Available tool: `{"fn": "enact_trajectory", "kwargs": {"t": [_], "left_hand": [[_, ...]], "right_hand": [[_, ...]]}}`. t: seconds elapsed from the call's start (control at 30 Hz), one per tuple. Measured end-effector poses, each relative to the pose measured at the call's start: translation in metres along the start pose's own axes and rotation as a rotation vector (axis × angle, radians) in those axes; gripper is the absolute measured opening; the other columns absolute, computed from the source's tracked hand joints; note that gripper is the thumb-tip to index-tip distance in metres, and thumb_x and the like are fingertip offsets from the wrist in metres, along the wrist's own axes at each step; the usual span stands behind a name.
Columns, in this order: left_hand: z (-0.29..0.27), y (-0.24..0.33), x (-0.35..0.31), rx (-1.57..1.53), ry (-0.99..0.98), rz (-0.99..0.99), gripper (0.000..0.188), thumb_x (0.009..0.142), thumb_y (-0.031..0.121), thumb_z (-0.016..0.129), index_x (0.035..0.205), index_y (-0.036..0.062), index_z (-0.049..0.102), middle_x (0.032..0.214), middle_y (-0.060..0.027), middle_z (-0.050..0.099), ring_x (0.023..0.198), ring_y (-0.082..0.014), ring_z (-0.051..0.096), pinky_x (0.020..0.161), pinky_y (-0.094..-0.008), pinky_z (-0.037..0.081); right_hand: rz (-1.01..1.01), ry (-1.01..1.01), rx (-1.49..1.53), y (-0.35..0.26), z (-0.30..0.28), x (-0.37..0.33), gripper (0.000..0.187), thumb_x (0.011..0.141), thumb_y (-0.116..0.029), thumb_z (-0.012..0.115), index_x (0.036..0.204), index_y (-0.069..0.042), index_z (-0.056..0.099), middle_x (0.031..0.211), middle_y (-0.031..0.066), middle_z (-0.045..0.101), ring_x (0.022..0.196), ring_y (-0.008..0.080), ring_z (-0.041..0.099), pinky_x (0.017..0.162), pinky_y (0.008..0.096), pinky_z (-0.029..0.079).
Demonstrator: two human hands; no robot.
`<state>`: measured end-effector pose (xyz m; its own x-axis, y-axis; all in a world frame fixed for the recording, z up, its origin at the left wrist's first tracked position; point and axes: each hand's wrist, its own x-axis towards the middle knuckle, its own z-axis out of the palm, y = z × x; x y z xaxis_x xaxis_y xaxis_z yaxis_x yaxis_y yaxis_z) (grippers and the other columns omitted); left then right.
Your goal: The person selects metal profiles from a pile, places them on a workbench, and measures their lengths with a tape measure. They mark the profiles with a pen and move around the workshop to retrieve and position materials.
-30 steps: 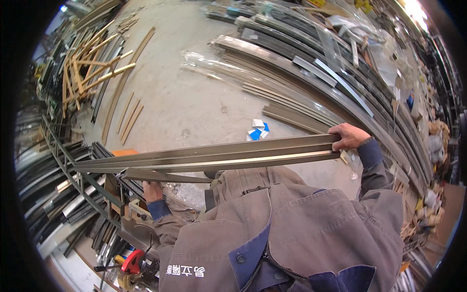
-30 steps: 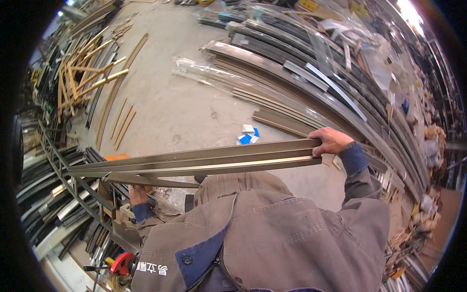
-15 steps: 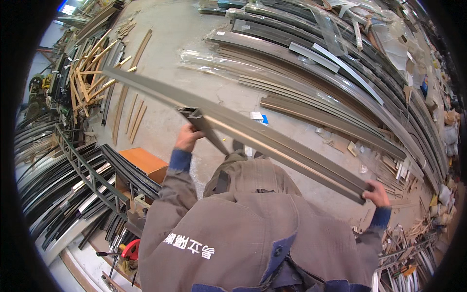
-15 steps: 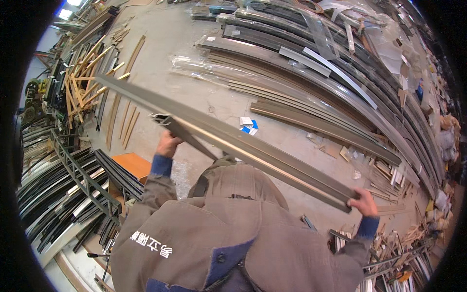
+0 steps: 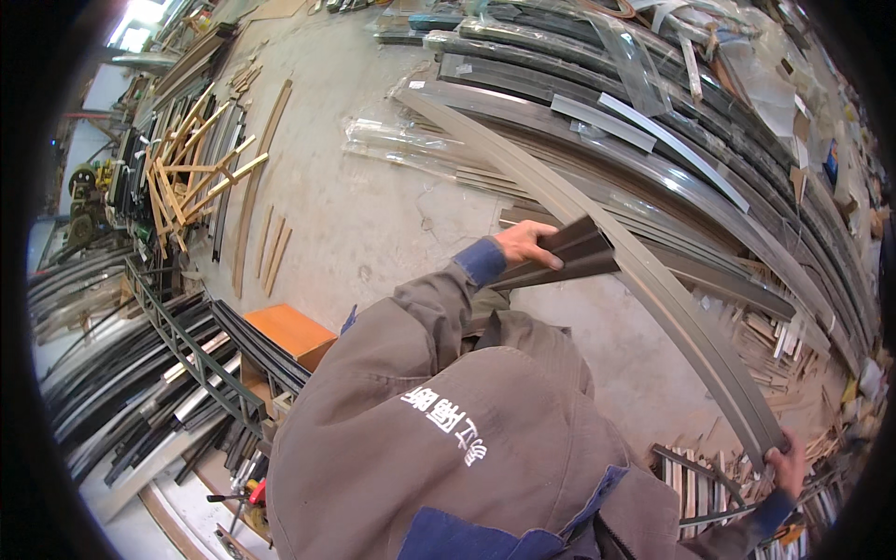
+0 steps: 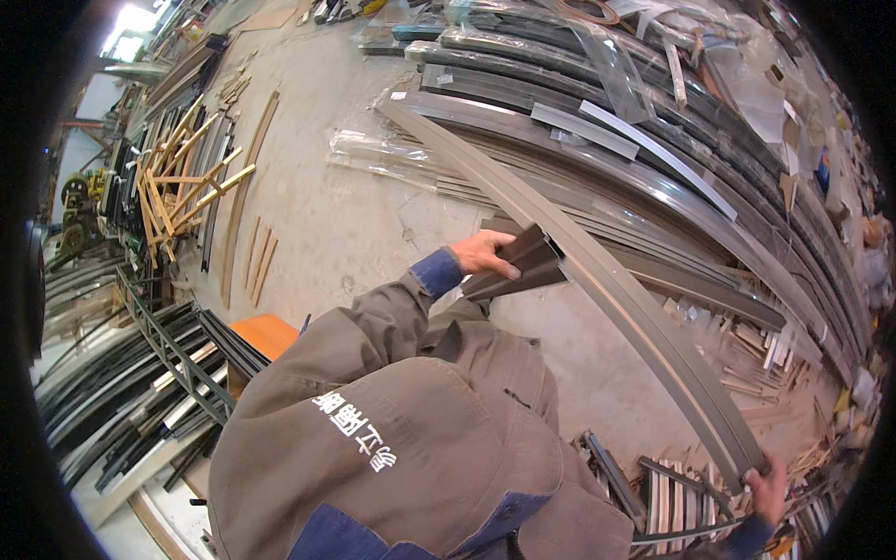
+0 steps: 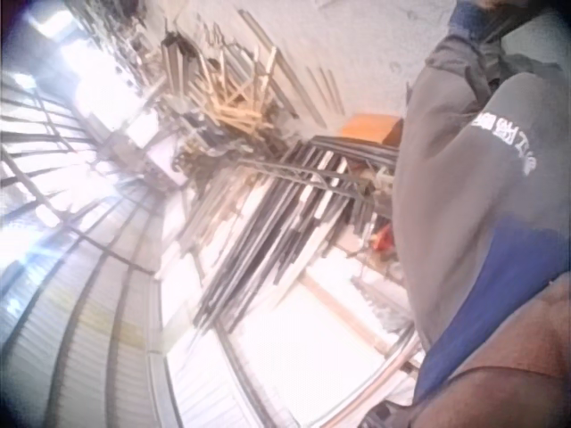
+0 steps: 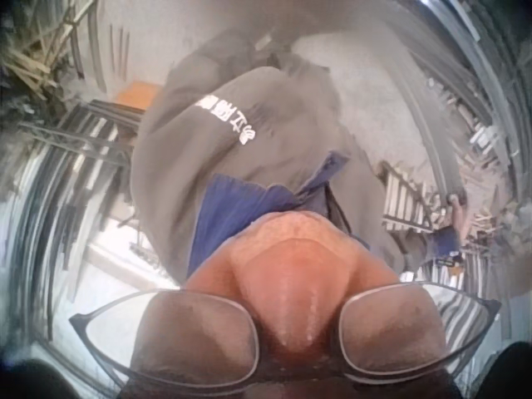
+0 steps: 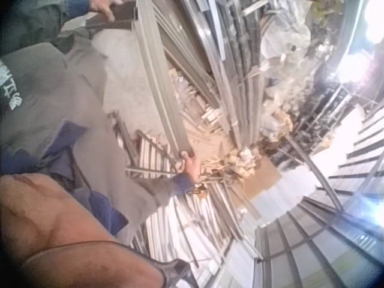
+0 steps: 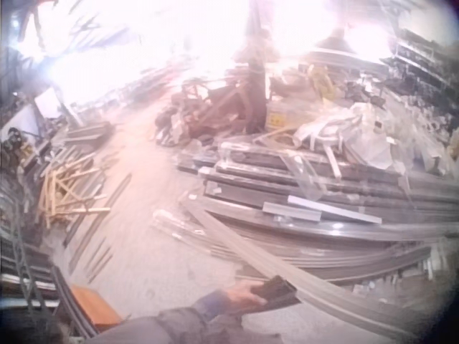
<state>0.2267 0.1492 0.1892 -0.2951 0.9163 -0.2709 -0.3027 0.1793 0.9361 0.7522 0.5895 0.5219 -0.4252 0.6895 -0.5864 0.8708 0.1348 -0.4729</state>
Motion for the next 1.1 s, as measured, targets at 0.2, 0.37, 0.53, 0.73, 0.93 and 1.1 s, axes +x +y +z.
{"fn": "enact_trajectory", "kwargs": {"t": [0.2, 0.37, 0.53, 0.73, 0.93, 1.1], "left_hand": [[0.018, 0.035, 0.052, 0.408, 0.105, -0.058, 0.042, 0.076, 0.025, 0.084, 0.109, 0.0025, 0.07, 0.099, -0.0084, 0.072, 0.095, -0.016, 0.064, 0.085, -0.0344, 0.051], [-0.029, 0.003, 0.037, 0.242, 0.503, 0.092, 0.023, 0.082, 0.006, 0.079, 0.103, -0.0001, 0.073, 0.108, -0.0099, 0.074, 0.094, -0.0157, 0.068, 0.08, -0.0311, 0.054], [0.066, 0.059, 0.013, 0.172, 1.104, 0.241, 0.026, 0.088, -0.002, 0.073, 0.114, -0.0013, 0.07, 0.113, -0.0106, 0.072, 0.104, -0.018, 0.066, 0.094, -0.0312, 0.053], [0.138, 0.092, 0.039, 0.129, 1.237, 0.307, 0.026, 0.089, -0.005, 0.071, 0.114, -0.0001, 0.07, 0.115, -0.0099, 0.071, 0.108, -0.0179, 0.065, 0.097, -0.0329, 0.051], [0.199, 0.105, 0.012, 0.139, 1.58, 0.385, 0.03, 0.086, -0.005, 0.074, 0.115, -0.0013, 0.065, 0.108, -0.0047, 0.07, 0.095, -0.0139, 0.065, 0.087, -0.0285, 0.053], [0.216, 0.115, -0.02, 0.192, 1.837, 0.527, 0.028, 0.086, 0.01, 0.08, 0.11, -0.0004, 0.069, 0.105, -0.0033, 0.071, 0.091, -0.011, 0.063, 0.082, -0.0264, 0.051]], "right_hand": [[0.066, -0.137, -0.078, 0.141, -0.025, 0.138, 0.059, 0.069, 0.003, 0.062, 0.127, 0.007, 0.058, 0.105, 0.0108, 0.067, 0.089, 0.0197, 0.065, 0.074, 0.0316, 0.054], [0.04, -0.208, 0.028, 0.178, -0.025, 0.255, 0.056, 0.072, 0.003, 0.07, 0.127, 0.005, 0.06, 0.099, 0.009, 0.068, 0.081, 0.0178, 0.064, 0.072, 0.0314, 0.053], [-0.053, -0.285, -0.087, 0.144, -0.034, 0.417, 0.051, 0.077, 0.003, 0.069, 0.127, 0.003, 0.06, 0.096, 0.0094, 0.067, 0.071, 0.0158, 0.062, 0.06, 0.0313, 0.052], [-0.324, 0.204, -0.219, 0.186, -0.104, 0.63, 0.047, 0.085, -0.009, 0.064, 0.132, -0.003, 0.061, 0.082, 0.0048, 0.064, 0.063, 0.0134, 0.055, 0.052, 0.0303, 0.046], [-0.335, -0.291, 0.112, 0.042, 0.084, 0.617, 0.034, 0.091, -0.017, 0.063, 0.123, -0.006, 0.064, 0.08, 0.0037, 0.065, 0.062, 0.0114, 0.059, 0.05, 0.0279, 0.048], [-0.405, -0.716, -0.089, 0.037, 0.247, 0.497, 0.043, 0.087, -0.007, 0.064, 0.128, 0.004, 0.059, 0.089, 0.0112, 0.067, 0.064, 0.016, 0.064, 0.051, 0.0307, 0.052]]}}
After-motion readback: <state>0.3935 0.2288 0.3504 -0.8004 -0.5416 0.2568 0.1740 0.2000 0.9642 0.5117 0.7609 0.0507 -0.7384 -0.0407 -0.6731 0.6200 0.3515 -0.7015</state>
